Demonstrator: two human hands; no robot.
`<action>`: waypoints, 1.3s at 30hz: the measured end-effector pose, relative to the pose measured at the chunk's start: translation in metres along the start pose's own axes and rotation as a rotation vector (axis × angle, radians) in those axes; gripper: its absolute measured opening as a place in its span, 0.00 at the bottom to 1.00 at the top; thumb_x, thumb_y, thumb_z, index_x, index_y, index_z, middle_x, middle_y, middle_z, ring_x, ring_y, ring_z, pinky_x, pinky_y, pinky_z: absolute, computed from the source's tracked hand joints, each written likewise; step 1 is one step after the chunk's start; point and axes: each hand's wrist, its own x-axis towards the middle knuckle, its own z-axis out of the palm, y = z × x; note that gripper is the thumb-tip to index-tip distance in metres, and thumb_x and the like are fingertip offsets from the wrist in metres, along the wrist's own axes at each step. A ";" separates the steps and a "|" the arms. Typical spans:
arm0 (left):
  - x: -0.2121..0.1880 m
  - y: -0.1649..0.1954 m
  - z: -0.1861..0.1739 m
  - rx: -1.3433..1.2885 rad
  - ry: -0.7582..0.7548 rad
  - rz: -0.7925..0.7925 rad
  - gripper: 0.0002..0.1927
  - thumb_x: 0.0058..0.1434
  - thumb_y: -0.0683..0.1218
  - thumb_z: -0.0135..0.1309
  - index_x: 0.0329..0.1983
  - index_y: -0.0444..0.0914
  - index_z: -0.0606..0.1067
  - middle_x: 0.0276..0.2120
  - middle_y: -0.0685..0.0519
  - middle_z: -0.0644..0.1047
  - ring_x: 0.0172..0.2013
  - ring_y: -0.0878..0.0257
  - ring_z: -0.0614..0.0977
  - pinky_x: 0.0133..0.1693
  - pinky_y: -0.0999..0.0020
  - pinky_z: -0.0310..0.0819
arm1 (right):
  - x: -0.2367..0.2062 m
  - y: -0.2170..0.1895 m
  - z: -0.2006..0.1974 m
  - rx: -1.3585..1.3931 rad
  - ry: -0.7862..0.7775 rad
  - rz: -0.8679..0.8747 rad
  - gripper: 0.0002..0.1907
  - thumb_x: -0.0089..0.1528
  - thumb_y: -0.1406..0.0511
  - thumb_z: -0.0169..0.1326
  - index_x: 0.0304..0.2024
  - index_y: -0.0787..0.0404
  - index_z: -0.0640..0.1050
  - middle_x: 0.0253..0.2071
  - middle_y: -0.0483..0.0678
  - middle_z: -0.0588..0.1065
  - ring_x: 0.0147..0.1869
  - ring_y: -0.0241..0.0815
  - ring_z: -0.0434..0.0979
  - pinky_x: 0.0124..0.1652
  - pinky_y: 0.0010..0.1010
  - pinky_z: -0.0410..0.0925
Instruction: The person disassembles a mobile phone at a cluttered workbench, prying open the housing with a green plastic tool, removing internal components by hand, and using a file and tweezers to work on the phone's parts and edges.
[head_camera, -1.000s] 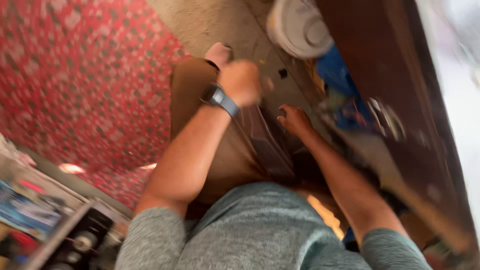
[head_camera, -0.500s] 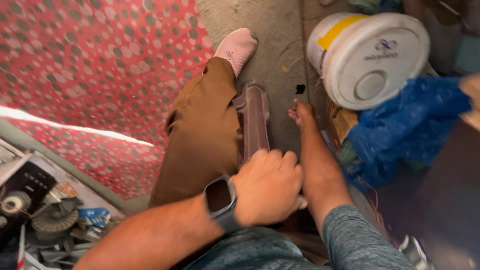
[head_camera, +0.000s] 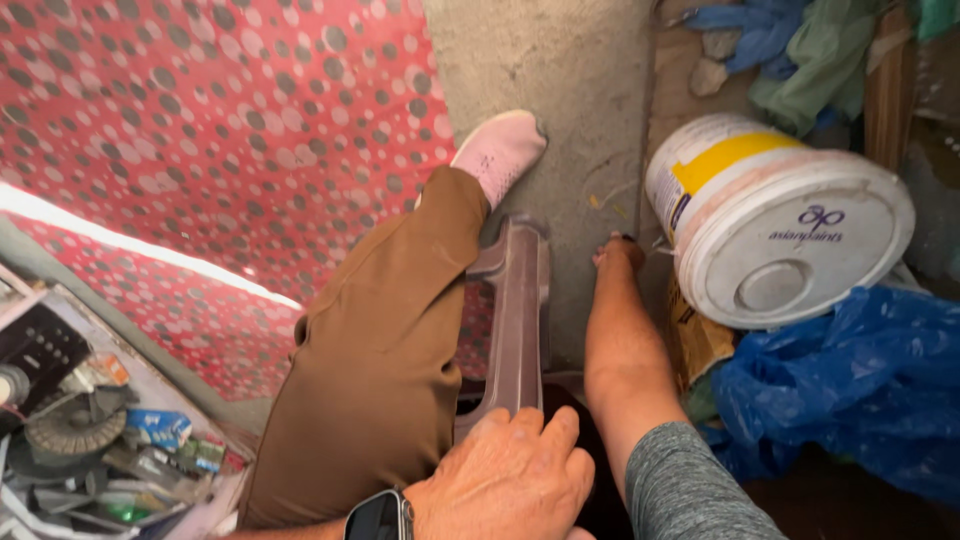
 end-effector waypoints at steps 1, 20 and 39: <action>0.001 -0.002 0.002 0.011 0.006 0.000 0.25 0.52 0.60 0.67 0.29 0.33 0.75 0.34 0.42 0.71 0.34 0.46 0.78 0.32 0.50 0.73 | -0.001 -0.001 -0.001 -0.021 0.024 -0.023 0.22 0.63 0.65 0.60 0.56 0.71 0.75 0.49 0.62 0.80 0.46 0.61 0.84 0.49 0.63 0.76; 0.031 0.003 -0.022 0.690 -0.021 -0.220 0.18 0.59 0.56 0.52 0.27 0.40 0.84 0.31 0.44 0.82 0.36 0.46 0.84 0.38 0.49 0.80 | -0.214 0.075 -0.191 0.088 -0.337 -1.294 0.07 0.61 0.66 0.56 0.37 0.64 0.76 0.26 0.50 0.76 0.26 0.43 0.76 0.29 0.34 0.69; 0.073 0.094 0.103 1.337 -0.896 -0.043 0.19 0.64 0.56 0.52 0.41 0.37 0.83 0.42 0.41 0.82 0.46 0.47 0.82 0.51 0.52 0.76 | -0.180 0.134 -0.446 0.923 -0.404 -0.850 0.15 0.60 0.79 0.57 0.49 0.69 0.73 0.37 0.54 0.80 0.25 0.29 0.73 0.23 0.19 0.66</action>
